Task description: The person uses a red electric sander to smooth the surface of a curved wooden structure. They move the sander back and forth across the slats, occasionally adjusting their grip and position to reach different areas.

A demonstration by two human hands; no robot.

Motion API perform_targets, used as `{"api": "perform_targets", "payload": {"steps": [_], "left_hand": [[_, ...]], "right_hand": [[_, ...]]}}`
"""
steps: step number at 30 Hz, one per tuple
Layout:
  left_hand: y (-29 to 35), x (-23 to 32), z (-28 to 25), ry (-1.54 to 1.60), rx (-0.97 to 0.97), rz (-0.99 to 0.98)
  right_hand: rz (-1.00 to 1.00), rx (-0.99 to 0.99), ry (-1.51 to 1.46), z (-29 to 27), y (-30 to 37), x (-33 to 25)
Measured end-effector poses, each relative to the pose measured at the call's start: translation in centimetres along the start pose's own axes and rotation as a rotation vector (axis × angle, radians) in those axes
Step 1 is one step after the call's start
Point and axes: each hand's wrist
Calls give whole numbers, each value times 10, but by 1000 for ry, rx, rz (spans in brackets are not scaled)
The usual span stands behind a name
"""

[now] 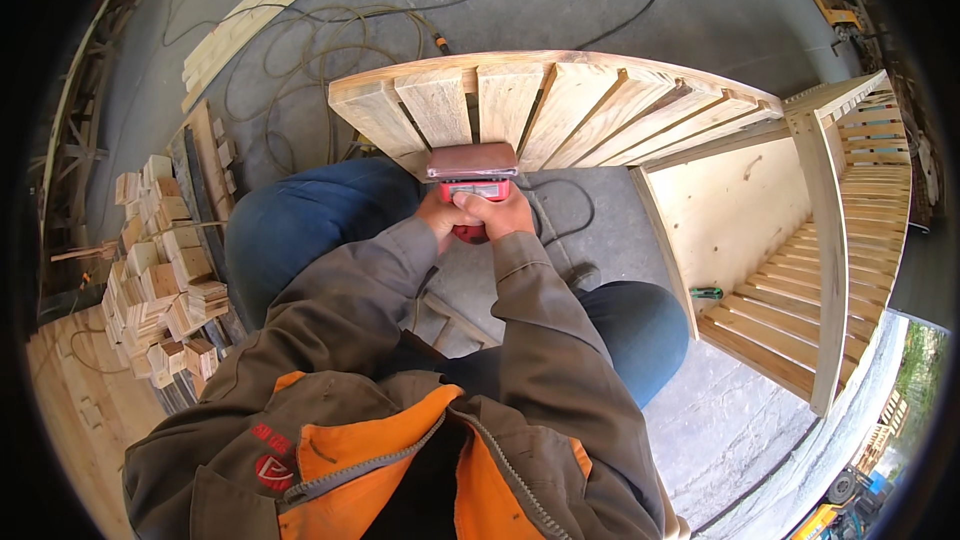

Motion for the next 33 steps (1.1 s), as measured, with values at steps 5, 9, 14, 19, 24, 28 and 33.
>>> {"api": "perform_targets", "payload": {"steps": [5,9,14,19,24,28,33], "left_hand": [[14,28,14,-5,-25,76],[22,46,23,-46,-33,125],[15,37,17,-34,-47,73],[9,21,3,9,-4,-4],[-1,-1,-16,10,40,-96],[-8,-11,-20,44,66,-158],[-13,-23,-28,93,61,-184]], "right_hand": [[-44,32,6,17,10,-22],[-79,11,0,27,17,-38],[-67,35,15,21,15,-32],[16,60,100,13,5,-13],[66,38,95,0,-10,19],[120,-13,31,-10,-14,34],[163,-12,-33,-13,-20,45]]}}
Point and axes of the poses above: each hand's wrist, its own y-axis away from the middle knuckle, its own z-axis out of the palm, x = y × z, and after that the axes turned 5 degrees about -z, right-handed
